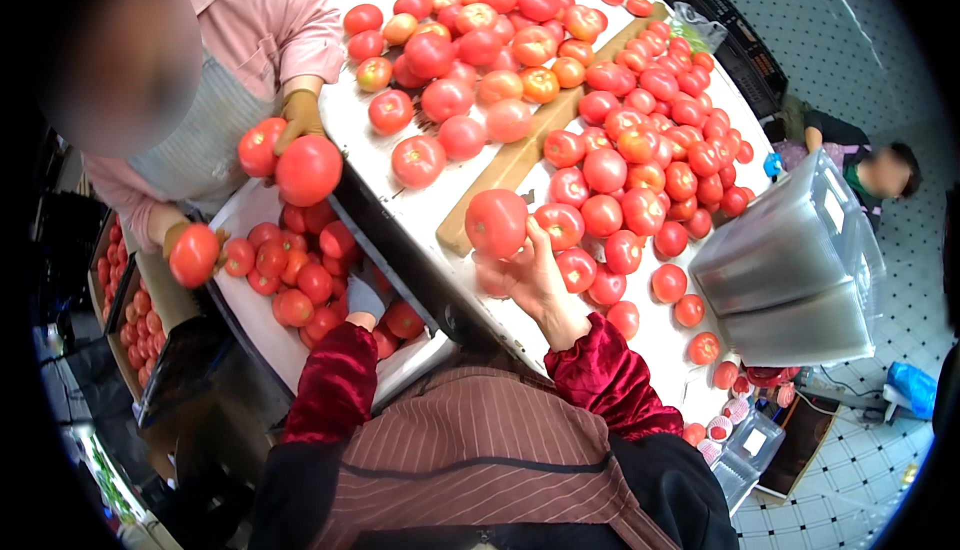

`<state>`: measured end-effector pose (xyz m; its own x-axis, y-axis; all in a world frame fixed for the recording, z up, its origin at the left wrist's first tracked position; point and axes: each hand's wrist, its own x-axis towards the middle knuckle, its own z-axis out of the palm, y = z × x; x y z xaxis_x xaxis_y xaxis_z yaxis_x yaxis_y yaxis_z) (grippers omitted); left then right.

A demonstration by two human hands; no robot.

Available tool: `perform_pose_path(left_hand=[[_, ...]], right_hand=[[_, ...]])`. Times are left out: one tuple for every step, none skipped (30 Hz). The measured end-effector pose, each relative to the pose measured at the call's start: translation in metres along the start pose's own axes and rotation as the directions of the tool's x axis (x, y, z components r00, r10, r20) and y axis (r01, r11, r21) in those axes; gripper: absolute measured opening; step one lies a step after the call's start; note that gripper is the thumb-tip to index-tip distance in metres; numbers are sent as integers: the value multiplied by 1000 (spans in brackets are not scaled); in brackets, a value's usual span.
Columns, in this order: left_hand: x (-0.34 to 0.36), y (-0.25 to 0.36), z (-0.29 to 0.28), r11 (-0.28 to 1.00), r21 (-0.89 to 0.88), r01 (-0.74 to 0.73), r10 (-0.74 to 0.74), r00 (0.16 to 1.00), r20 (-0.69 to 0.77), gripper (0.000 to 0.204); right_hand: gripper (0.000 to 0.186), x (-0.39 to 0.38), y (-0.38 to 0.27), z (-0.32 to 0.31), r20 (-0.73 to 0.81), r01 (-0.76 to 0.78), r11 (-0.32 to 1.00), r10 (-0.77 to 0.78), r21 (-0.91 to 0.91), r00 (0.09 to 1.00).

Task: The person sorts red tomatoes from a large pile on a table into a white tray, handling them one by one. They also briefly handle green grapes, placing them into a plastic bag.

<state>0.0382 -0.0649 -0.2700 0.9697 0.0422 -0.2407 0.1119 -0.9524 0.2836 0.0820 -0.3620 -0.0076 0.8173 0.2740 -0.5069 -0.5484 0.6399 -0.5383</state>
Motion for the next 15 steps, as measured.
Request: perform_pose_path(left_hand=[[3,-2,3,998,49,-43,43,999,-2,68],[7,3,4,989,100,-108,109,994,0,57],[10,9,-5,972,157,-175,177,984,-2,50],[7,34,-34,942,196,-271,279,960,-14,50],[2,56,-66,904,240,-354,371,928,-29,51],[-2,60,-75,886,290,-363,387,921,-31,55],[0,49,-60,908,211,-362,383,921,-70,55],[-3,40,-50,944,-68,-322,316,945,-85,55],[-7,28,-42,904,-339,-259,237,966,-104,55],[-18,19,-40,682,-725,-95,112,993,-25,55],[-31,-1,-32,581,-807,105,-50,994,94,55],[-37,-12,-25,438,-849,295,-186,954,236,55],[-47,9,-57,318,-896,309,-192,947,258,55],[-62,28,-93,191,-928,320,-209,937,280,56],[-69,25,-96,-9,-942,336,-196,923,332,54]], right_hand=[[60,-1,-4,-2,10,95,991,-94,-91,996],[57,-3,-10,-5,15,195,964,-195,-181,981],[54,-5,-14,-8,-42,265,955,-272,-133,961],[54,-7,-20,-14,-86,343,916,-366,-206,927],[55,-10,-24,-21,-119,406,870,-451,-280,885],[56,-8,-29,-25,-132,457,816,-527,-353,840],[56,-7,-34,-31,-135,477,800,-552,-365,823],[55,-5,-41,-41,-143,499,778,-583,-381,800],[55,-4,-47,-50,-146,515,761,-605,-396,783],[55,-5,-54,-58,-149,533,742,-630,-407,762],[57,-13,-67,-52,-195,554,764,-629,-330,752],[58,-15,-79,-65,-331,519,799,-599,-303,729],[60,-16,-94,-82,-357,583,758,-652,-293,668],[62,-14,-112,-97,-378,638,718,-693,-279,614],[63,-10,-133,-112,-436,644,710,-694,-283,573]])
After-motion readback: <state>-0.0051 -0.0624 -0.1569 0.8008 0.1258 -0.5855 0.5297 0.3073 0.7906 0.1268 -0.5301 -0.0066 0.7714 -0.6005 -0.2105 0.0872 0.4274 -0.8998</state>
